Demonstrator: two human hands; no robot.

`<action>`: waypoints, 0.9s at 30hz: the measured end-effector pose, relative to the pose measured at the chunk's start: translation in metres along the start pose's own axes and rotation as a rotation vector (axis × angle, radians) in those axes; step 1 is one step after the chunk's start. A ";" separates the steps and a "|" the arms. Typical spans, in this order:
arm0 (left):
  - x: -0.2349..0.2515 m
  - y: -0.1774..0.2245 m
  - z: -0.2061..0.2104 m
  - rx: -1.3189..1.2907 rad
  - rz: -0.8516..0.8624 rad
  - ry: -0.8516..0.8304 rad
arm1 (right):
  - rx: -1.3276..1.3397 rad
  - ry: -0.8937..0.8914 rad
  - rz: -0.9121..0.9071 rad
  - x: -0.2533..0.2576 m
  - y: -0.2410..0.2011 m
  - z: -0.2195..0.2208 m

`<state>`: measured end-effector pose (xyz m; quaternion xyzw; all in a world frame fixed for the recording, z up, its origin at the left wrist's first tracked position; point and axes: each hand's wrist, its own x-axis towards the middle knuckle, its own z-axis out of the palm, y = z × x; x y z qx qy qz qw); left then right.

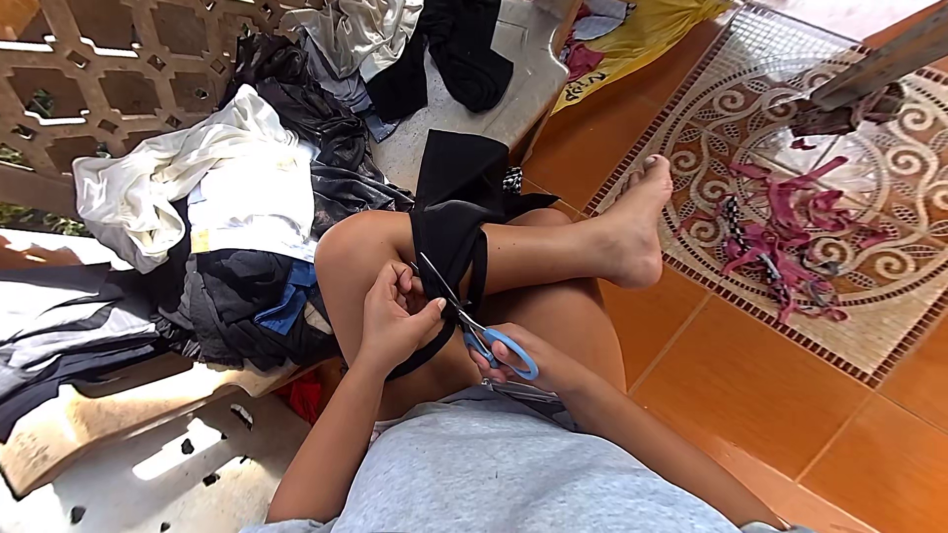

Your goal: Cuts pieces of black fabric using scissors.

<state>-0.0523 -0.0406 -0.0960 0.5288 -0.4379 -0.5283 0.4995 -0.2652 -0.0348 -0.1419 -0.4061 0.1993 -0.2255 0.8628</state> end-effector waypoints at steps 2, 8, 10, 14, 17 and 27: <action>0.000 0.000 0.000 -0.028 -0.004 -0.003 | -0.007 0.023 -0.004 -0.002 0.000 0.000; 0.000 -0.004 0.000 0.002 0.016 -0.030 | -0.033 -0.019 0.027 -0.002 -0.003 -0.001; 0.000 -0.005 0.000 0.033 0.037 -0.043 | -0.036 -0.040 0.032 0.001 -0.004 -0.001; 0.000 -0.006 -0.001 0.021 0.057 -0.034 | -0.047 0.008 0.036 0.001 -0.005 -0.001; 0.000 -0.004 -0.001 -0.027 0.032 -0.018 | -0.046 0.056 0.047 -0.003 -0.006 0.001; 0.000 -0.006 0.001 -0.013 0.029 -0.023 | -0.062 -0.044 0.065 0.000 -0.011 -0.004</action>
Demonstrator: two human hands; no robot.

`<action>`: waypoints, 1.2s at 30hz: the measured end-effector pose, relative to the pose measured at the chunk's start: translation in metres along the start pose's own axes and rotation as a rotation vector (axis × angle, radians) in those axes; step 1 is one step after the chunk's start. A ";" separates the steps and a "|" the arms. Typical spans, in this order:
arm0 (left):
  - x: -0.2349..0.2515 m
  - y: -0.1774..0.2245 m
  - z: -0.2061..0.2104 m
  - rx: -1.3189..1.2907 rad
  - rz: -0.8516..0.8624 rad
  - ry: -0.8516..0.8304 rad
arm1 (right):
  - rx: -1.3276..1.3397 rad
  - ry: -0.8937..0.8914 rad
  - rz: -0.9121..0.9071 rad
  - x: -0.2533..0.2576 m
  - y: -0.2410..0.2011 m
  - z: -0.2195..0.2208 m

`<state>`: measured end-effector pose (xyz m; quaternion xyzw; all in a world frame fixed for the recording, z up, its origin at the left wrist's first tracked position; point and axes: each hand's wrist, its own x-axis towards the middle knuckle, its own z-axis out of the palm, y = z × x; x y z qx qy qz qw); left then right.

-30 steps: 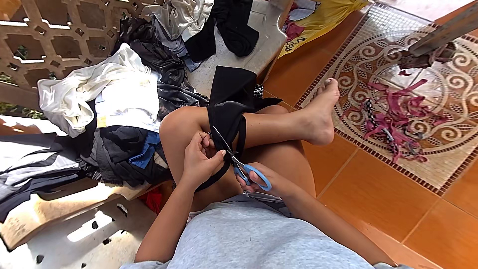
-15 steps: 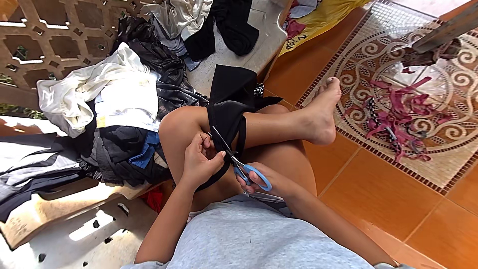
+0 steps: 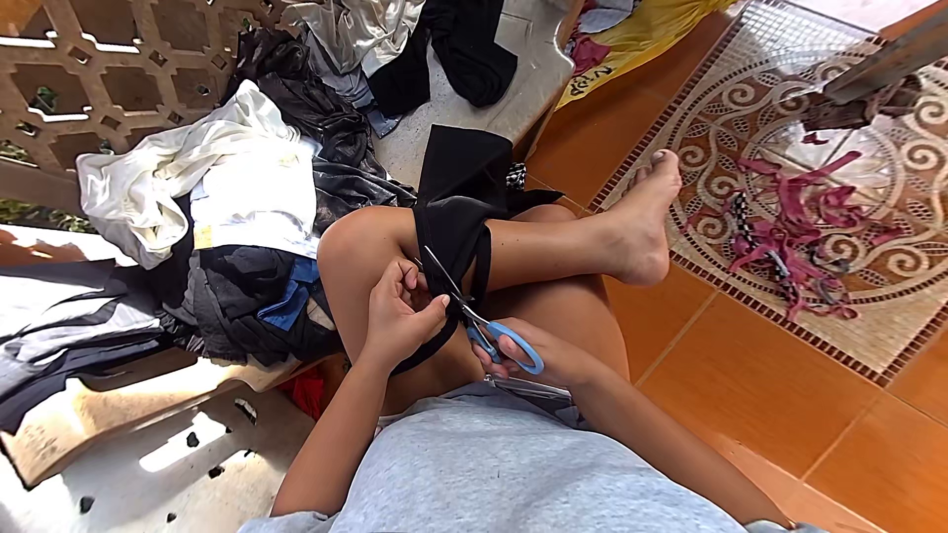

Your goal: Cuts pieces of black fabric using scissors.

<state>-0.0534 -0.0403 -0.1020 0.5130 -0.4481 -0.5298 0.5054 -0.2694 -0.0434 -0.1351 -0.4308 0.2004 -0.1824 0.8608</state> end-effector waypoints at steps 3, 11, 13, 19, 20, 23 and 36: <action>0.000 0.002 -0.001 -0.026 -0.022 0.017 | 0.013 0.052 0.022 -0.002 -0.002 0.003; -0.001 0.001 0.000 -0.088 -0.001 -0.010 | 0.021 0.067 -0.011 -0.007 0.001 0.005; -0.002 0.001 -0.001 -0.060 0.047 -0.030 | 0.012 0.016 -0.049 -0.007 0.004 0.001; -0.006 0.007 -0.002 0.029 0.105 -0.047 | -0.060 0.008 -0.106 -0.012 0.007 -0.003; -0.008 0.006 0.000 0.063 0.130 -0.035 | -0.078 0.020 -0.103 -0.011 0.007 -0.002; -0.011 0.000 0.005 0.202 0.231 0.026 | -0.106 0.040 -0.101 -0.008 0.009 0.005; -0.013 0.001 0.004 0.341 0.306 0.088 | 0.008 0.087 -0.137 0.004 0.010 0.012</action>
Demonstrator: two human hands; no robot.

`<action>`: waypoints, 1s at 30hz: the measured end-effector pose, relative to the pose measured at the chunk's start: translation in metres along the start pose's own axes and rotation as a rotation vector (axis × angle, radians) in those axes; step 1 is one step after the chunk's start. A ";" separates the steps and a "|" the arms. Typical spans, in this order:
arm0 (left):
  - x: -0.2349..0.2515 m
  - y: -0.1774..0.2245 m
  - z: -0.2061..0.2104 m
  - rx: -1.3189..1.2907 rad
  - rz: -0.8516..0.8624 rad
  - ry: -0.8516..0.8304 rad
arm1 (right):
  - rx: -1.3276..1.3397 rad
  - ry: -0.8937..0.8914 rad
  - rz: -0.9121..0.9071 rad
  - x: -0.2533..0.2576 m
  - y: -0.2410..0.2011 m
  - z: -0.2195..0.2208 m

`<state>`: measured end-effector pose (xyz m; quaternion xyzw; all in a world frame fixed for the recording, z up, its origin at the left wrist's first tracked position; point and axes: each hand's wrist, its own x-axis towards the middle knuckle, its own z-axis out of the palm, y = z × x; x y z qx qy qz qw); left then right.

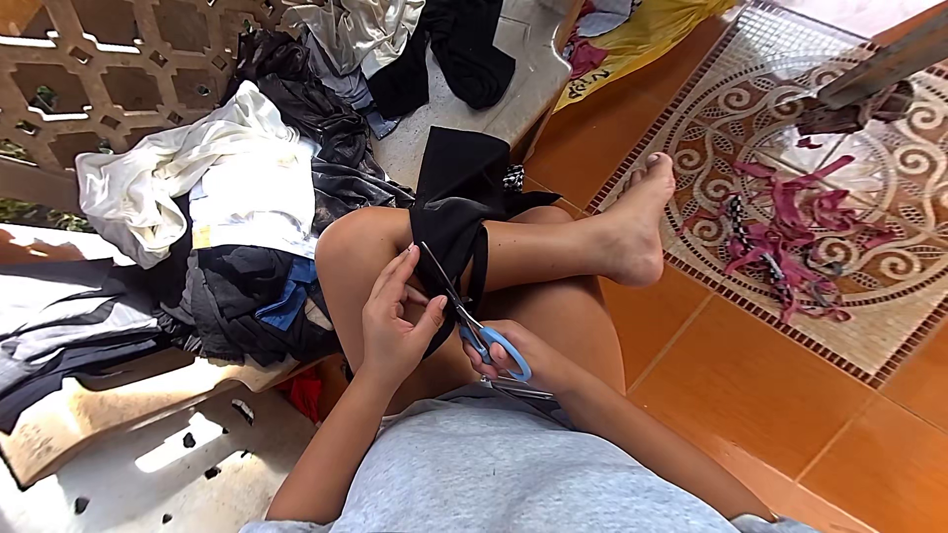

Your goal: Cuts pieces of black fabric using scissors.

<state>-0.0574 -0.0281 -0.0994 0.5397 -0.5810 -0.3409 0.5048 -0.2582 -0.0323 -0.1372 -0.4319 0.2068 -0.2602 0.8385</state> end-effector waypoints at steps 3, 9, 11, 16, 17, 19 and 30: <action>0.001 -0.001 0.000 -0.007 0.010 -0.004 | 0.024 0.005 -0.017 -0.001 0.002 0.002; 0.000 0.004 0.003 -0.106 -0.122 0.018 | 0.071 0.031 0.001 -0.003 0.003 0.005; 0.001 0.005 0.002 -0.110 -0.164 -0.012 | 0.093 0.032 -0.011 -0.004 0.007 0.005; 0.001 0.002 0.003 -0.085 -0.155 -0.043 | 0.110 0.033 -0.026 -0.003 0.010 0.003; 0.001 0.002 0.004 -0.086 -0.154 -0.038 | 0.100 0.043 -0.019 -0.003 0.010 0.003; 0.000 0.001 0.005 -0.077 -0.137 -0.017 | 0.054 0.074 -0.003 -0.003 0.009 0.003; -0.003 -0.005 0.010 -0.032 -0.033 0.066 | -0.052 0.084 -0.044 -0.013 0.012 -0.001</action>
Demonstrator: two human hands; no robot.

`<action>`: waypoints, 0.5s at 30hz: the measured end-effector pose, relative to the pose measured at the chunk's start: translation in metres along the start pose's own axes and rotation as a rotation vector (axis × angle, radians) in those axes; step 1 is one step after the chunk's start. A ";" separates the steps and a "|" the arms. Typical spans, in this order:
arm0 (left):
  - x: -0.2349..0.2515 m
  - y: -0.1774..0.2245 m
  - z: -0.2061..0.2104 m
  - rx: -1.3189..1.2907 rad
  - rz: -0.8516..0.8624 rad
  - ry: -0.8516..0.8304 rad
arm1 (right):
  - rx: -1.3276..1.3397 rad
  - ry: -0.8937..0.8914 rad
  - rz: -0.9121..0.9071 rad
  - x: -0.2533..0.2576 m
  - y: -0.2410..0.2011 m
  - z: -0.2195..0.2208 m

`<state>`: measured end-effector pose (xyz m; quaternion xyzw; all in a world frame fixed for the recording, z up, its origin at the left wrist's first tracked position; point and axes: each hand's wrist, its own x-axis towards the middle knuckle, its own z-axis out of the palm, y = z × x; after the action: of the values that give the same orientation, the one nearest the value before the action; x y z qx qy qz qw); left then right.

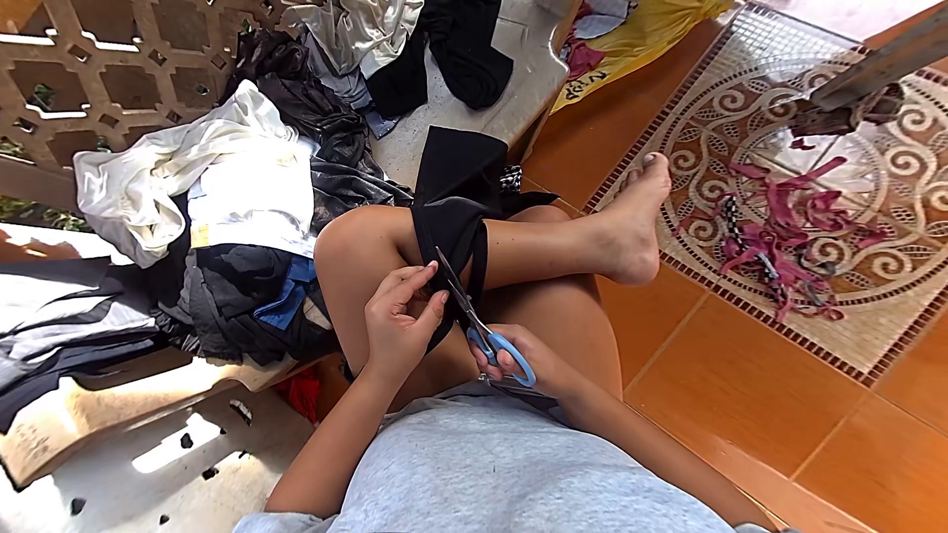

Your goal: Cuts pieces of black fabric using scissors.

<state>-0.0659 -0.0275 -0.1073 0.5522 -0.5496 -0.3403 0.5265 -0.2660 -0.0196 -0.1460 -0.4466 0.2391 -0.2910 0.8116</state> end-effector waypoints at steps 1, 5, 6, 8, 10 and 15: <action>-0.001 -0.001 0.001 0.001 0.015 0.006 | 0.005 -0.002 -0.004 0.000 -0.001 0.000; -0.003 -0.005 0.007 0.050 0.110 0.043 | 0.034 -0.003 0.014 0.004 -0.002 0.001; -0.002 -0.007 0.008 0.063 0.134 0.048 | 0.052 -0.001 0.011 0.005 -0.001 0.001; -0.001 -0.009 0.009 0.082 0.173 0.056 | 0.080 0.001 0.004 0.007 -0.001 0.001; -0.001 -0.011 0.009 0.089 0.185 0.051 | 0.104 -0.006 -0.006 0.009 -0.001 0.001; 0.000 -0.011 0.006 0.101 0.174 0.032 | 0.129 -0.004 -0.009 0.008 -0.001 0.001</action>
<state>-0.0688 -0.0305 -0.1192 0.5334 -0.6035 -0.2563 0.5344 -0.2598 -0.0253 -0.1455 -0.3950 0.2163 -0.3085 0.8378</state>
